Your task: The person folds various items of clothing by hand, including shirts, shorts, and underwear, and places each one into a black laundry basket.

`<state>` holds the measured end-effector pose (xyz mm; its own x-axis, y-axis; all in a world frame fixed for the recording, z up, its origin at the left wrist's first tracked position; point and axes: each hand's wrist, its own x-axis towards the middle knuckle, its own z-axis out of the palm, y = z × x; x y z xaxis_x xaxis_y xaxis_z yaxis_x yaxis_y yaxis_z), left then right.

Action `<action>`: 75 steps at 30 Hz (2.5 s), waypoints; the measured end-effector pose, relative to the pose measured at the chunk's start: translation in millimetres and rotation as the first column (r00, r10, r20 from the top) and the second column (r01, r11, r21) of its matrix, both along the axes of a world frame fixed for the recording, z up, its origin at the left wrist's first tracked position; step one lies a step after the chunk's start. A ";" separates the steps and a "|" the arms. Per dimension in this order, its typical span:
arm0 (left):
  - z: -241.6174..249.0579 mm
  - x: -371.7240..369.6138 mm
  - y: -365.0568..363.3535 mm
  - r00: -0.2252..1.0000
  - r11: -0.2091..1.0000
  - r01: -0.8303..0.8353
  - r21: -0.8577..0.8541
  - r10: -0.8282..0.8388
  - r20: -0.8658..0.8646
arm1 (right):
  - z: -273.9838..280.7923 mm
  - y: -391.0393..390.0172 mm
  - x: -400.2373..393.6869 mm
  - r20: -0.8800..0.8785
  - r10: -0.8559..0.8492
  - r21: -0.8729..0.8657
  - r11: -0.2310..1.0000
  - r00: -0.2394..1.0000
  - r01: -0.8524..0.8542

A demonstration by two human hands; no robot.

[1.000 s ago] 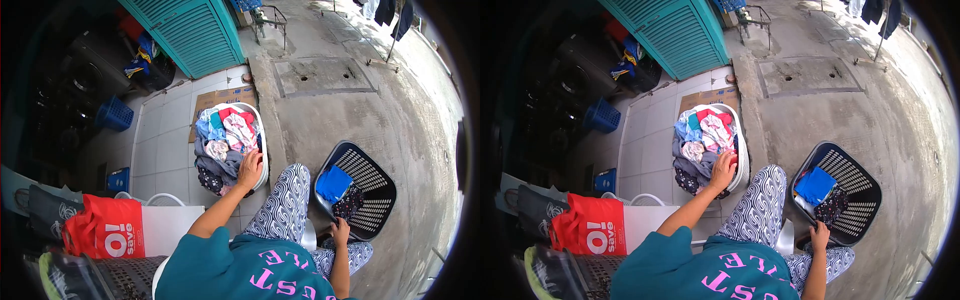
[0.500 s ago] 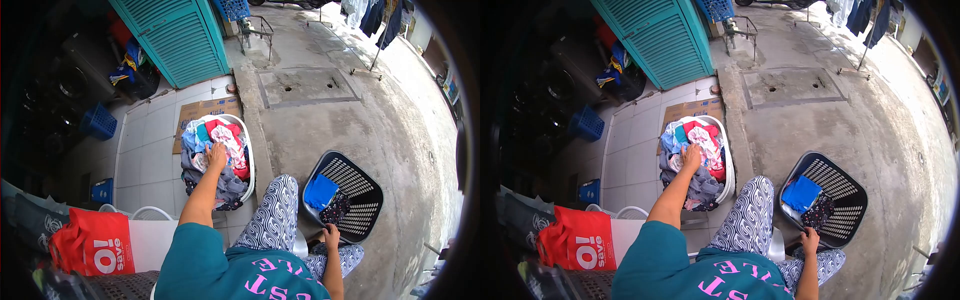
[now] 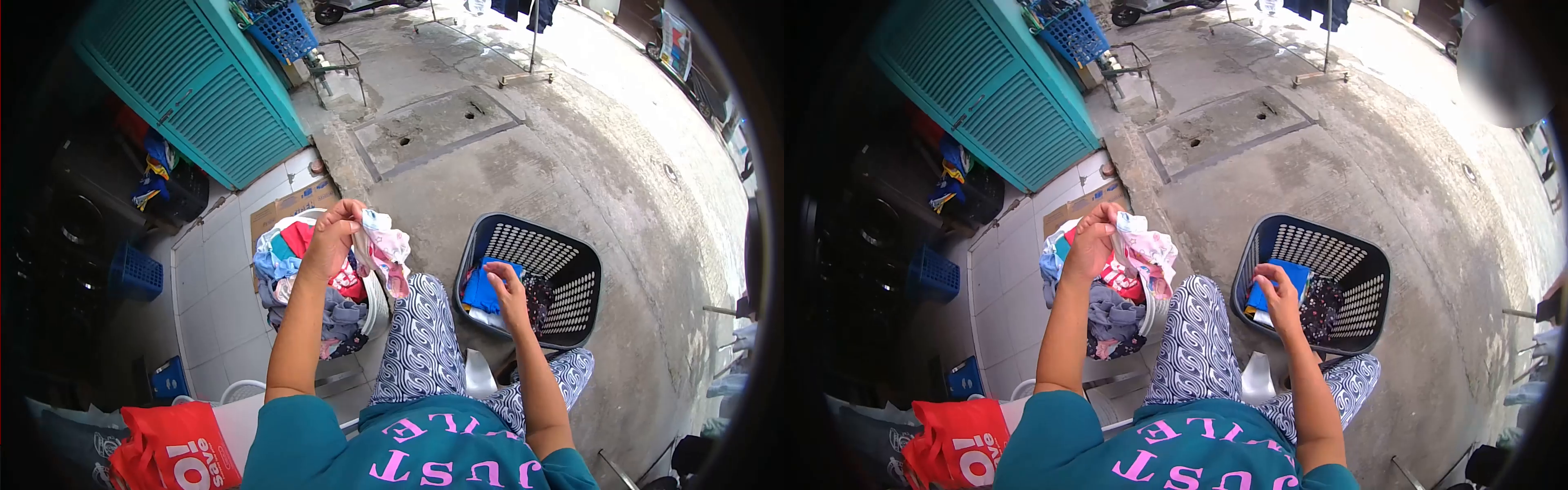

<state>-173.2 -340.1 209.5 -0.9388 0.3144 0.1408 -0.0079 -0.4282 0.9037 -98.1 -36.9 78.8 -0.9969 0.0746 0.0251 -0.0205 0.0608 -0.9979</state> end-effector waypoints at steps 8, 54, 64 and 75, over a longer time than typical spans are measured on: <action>-22.1 25.0 101.5 0.920 0.921 0.389 -0.010 -0.390 -0.045 | 39.6 2.6 -5.3 0.166 0.328 -0.891 0.455 0.930 -0.001; -110.6 138.8 213.5 0.910 0.791 0.415 -0.451 -0.360 0.206 | -85.7 29.9 112.1 0.098 -0.432 0.607 0.740 0.897 0.290; -134.1 118.7 195.4 0.863 0.274 -0.211 -0.938 -0.399 -0.310 | -23.5 59.4 119.5 -0.050 -0.347 0.796 0.553 0.937 0.247; -112.2 39.0 191.6 0.867 0.247 -0.293 -0.924 -0.339 -0.366 | 24.7 90.3 102.9 -0.183 -0.211 0.908 0.337 0.960 0.248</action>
